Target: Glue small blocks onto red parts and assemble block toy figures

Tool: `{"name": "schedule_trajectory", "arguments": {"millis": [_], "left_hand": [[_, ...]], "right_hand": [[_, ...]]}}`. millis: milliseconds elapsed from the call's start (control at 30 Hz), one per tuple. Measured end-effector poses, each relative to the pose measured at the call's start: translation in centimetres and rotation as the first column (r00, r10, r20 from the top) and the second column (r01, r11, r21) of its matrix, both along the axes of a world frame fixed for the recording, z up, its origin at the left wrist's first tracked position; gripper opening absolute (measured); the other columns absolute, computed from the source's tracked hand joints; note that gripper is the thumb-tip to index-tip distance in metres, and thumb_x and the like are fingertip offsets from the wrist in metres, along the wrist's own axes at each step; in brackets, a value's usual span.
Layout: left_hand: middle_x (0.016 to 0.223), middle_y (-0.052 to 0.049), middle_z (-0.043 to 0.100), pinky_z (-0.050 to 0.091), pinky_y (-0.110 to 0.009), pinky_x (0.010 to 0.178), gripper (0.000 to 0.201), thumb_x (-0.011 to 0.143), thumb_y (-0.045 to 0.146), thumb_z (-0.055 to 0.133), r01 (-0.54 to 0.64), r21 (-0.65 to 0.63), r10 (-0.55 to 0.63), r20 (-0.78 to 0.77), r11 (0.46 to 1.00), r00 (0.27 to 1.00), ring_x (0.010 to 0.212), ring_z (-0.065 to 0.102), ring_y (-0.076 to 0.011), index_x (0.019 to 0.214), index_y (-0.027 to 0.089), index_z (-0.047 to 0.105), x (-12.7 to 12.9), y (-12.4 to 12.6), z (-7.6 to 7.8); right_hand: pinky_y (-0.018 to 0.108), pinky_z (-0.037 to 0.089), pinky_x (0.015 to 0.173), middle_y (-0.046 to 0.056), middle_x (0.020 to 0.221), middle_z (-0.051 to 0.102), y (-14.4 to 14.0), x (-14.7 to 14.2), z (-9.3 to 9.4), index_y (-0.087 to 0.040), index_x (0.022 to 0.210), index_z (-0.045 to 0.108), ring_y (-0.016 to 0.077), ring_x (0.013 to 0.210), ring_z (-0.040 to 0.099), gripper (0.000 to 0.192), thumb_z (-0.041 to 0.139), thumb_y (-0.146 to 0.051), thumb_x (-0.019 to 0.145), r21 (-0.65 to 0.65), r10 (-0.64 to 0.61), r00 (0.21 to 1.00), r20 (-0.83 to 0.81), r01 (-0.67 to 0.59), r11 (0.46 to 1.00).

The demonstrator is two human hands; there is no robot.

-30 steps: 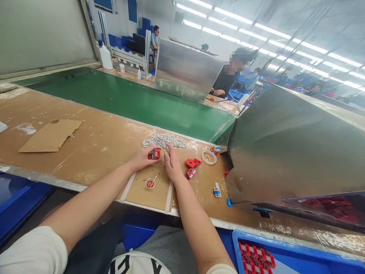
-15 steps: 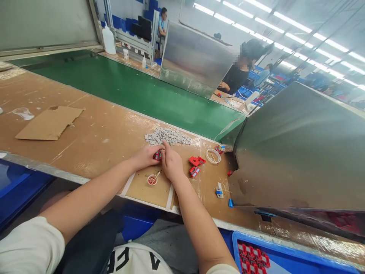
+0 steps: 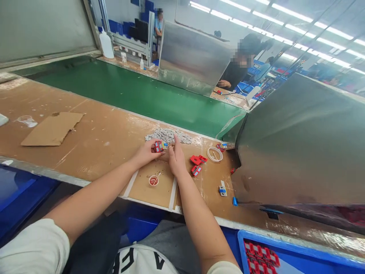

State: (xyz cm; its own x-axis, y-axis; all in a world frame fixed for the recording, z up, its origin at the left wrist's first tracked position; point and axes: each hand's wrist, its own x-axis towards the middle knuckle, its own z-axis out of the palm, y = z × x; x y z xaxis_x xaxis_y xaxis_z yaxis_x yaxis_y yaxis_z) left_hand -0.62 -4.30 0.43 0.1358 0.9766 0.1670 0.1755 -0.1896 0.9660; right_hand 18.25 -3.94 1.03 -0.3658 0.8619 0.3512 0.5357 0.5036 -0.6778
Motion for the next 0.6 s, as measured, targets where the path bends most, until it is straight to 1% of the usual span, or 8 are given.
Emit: {"name": "schedule_trajectory", "arguments": {"millis": [100, 200, 233, 300, 367, 433, 500, 600], "left_hand": [[0.1, -0.008, 0.074, 0.051, -0.028, 0.071, 0.067, 0.077, 0.042, 0.082, 0.046, -0.033, -0.04, 0.142, 0.998, 0.989, 0.08, 0.067, -0.0186, 0.135, 0.016, 0.058, -0.1, 0.4, -0.1], [0.112, -0.012, 0.073, 0.056, -0.032, 0.083, 0.069, 0.085, 0.047, 0.076, 0.158, 0.008, -0.157, 0.137, 0.987, 0.978, 0.097, 0.071, -0.0234, 0.145, 0.017, 0.056, -0.5, -0.1, 0.5], [0.115, -0.012, 0.073, 0.057, -0.034, 0.087, 0.068, 0.09, 0.05, 0.072, 0.186, 0.028, -0.188, 0.095, 0.982, 0.978, 0.101, 0.071, -0.0249, 0.148, 0.018, 0.055, -0.7, -0.4, 0.8], [0.114, -0.012, 0.074, 0.057, -0.037, 0.089, 0.065, 0.098, 0.056, 0.063, 0.201, 0.075, -0.196, -0.072, 0.977, 0.978, 0.099, 0.071, -0.0256, 0.152, 0.019, 0.055, -1.3, -1.0, 1.4], [0.111, -0.011, 0.075, 0.056, -0.039, 0.088, 0.066, 0.102, 0.062, 0.057, 0.174, 0.159, -0.123, -0.287, 0.972, 0.95, 0.092, 0.07, -0.0256, 0.152, 0.02, 0.055, -2.0, -1.2, 1.8], [0.114, -0.013, 0.074, 0.054, -0.04, 0.09, 0.069, 0.102, 0.069, 0.053, 0.168, 0.253, -0.041, -0.44, 0.953, 0.897, 0.095, 0.07, -0.0279, 0.15, 0.019, 0.056, -2.6, -1.2, 2.2], [0.114, -0.014, 0.074, 0.052, -0.039, 0.087, 0.072, 0.1, 0.077, 0.048, 0.18, 0.306, 0.006, -0.522, 0.935, 0.853, 0.098, 0.07, -0.0295, 0.141, 0.019, 0.06, -3.1, -1.1, 2.4], [0.096, -0.011, 0.072, 0.048, -0.035, 0.077, 0.077, 0.096, 0.089, 0.039, 0.201, 0.346, 0.044, -0.587, 0.917, 0.808, 0.087, 0.068, -0.0273, 0.118, 0.02, 0.067, -3.5, -1.1, 2.7]], "right_hand": [[0.043, 0.056, 0.1, 0.016, 0.136, 0.061, -0.3, -0.4, -0.1, -0.023, 0.17, 0.027, 0.0233, 0.101, 0.065, 0.072, 0.049, -0.049, 0.107, -0.02, 0.034, 0.994, -0.104, -0.037, 0.999], [0.045, 0.057, 0.098, 0.017, 0.135, 0.063, -0.2, -0.4, 0.2, -0.022, 0.167, 0.034, 0.0258, 0.103, 0.064, 0.071, 0.058, -0.045, 0.103, 0.012, 0.058, 0.991, -0.117, -0.057, 0.998], [0.045, 0.057, 0.097, 0.017, 0.133, 0.063, -0.1, -0.2, 0.3, -0.022, 0.166, 0.037, 0.0266, 0.105, 0.064, 0.069, 0.058, -0.043, 0.103, 0.027, 0.055, 0.99, -0.127, -0.052, 0.998], [0.045, 0.058, 0.096, 0.017, 0.133, 0.065, 0.1, 0.4, 0.5, -0.023, 0.163, 0.041, 0.0278, 0.108, 0.064, 0.064, 0.057, -0.04, 0.103, 0.058, 0.072, 0.987, -0.14, -0.065, 0.996], [0.046, 0.058, 0.097, 0.017, 0.134, 0.066, 0.1, 0.9, 0.6, -0.023, 0.161, 0.044, 0.0284, 0.111, 0.065, 0.06, 0.057, -0.038, 0.104, 0.085, 0.12, 0.981, -0.155, -0.108, 0.991], [0.046, 0.058, 0.098, 0.017, 0.136, 0.066, 0.0, 1.2, 0.6, -0.023, 0.16, 0.046, 0.028, 0.112, 0.066, 0.059, 0.056, -0.038, 0.105, 0.098, 0.198, 0.968, -0.157, -0.184, 0.978], [0.045, 0.058, 0.098, 0.017, 0.137, 0.067, -0.2, 1.2, 0.8, -0.023, 0.16, 0.047, 0.0273, 0.112, 0.067, 0.057, 0.056, -0.04, 0.106, 0.099, 0.267, 0.954, -0.139, -0.255, 0.962], [0.043, 0.057, 0.094, 0.015, 0.127, 0.071, -0.5, 1.1, 1.4, -0.022, 0.149, 0.056, 0.0268, 0.106, 0.068, 0.053, 0.058, -0.051, 0.105, 0.131, 0.3, 0.953, -0.04, -0.292, 0.947]]}}
